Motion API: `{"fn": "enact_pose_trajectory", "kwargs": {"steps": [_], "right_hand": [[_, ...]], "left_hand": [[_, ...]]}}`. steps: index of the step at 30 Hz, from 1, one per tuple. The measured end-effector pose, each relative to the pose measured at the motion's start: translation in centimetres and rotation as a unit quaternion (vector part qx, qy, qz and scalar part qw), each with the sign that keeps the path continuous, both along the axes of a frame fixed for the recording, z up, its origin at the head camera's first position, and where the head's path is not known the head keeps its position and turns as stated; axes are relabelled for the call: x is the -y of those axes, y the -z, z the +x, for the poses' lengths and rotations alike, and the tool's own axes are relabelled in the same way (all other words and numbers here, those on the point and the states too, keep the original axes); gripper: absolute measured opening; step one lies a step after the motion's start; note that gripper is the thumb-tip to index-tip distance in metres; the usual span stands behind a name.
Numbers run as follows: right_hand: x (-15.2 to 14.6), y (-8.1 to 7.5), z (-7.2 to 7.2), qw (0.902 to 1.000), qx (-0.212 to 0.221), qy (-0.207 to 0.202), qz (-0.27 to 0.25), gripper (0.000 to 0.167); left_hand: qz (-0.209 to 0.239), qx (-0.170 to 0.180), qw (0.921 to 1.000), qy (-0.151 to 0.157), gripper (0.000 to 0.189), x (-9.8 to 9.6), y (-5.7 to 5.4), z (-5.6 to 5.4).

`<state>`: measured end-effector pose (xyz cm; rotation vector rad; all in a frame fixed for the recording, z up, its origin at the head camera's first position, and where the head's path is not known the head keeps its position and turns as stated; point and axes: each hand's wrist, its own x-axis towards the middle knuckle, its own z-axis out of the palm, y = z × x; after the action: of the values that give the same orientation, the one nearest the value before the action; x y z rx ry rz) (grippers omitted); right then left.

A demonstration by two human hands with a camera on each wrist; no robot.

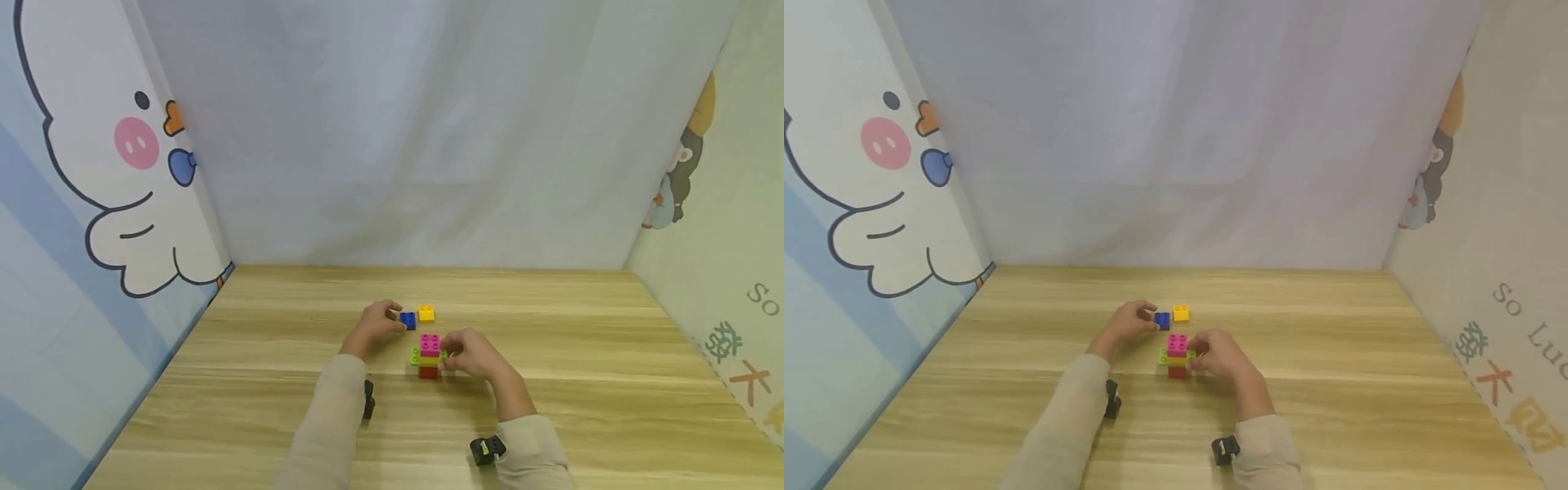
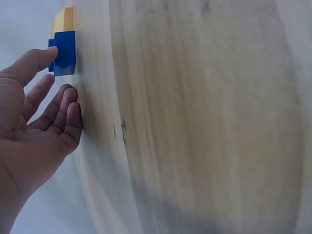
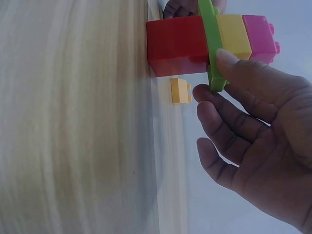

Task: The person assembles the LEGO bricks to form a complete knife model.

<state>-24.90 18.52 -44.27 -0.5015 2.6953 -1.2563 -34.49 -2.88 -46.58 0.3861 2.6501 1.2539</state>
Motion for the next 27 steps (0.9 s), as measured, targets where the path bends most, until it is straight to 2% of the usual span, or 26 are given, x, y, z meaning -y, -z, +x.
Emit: {"fn": "enact_pose_trajectory", "kwargs": {"steps": [6,12,20,27], "right_hand": [[-0.1,0.2,-0.1,1.0000,0.000,0.001,0.002,0.030],[0.0,0.3,-0.2,1.0000,0.002,0.006,0.004,0.031],[0.1,0.1,-0.1,1.0000,0.002,0.000,0.001,0.030],[0.1,0.0,-0.1,1.0000,0.006,0.006,0.003,0.029]], "left_hand": [[-0.012,0.001,0.9999,-0.003,0.042,-0.2,0.6,-0.4],[0.000,0.001,0.9999,-0.013,0.040,-0.2,1.3,-0.6],[0.056,-0.012,0.9975,-0.041,0.038,0.0,1.2,-0.9],[0.081,0.013,0.9959,-0.037,0.036,0.1,0.6,-0.8]]}}
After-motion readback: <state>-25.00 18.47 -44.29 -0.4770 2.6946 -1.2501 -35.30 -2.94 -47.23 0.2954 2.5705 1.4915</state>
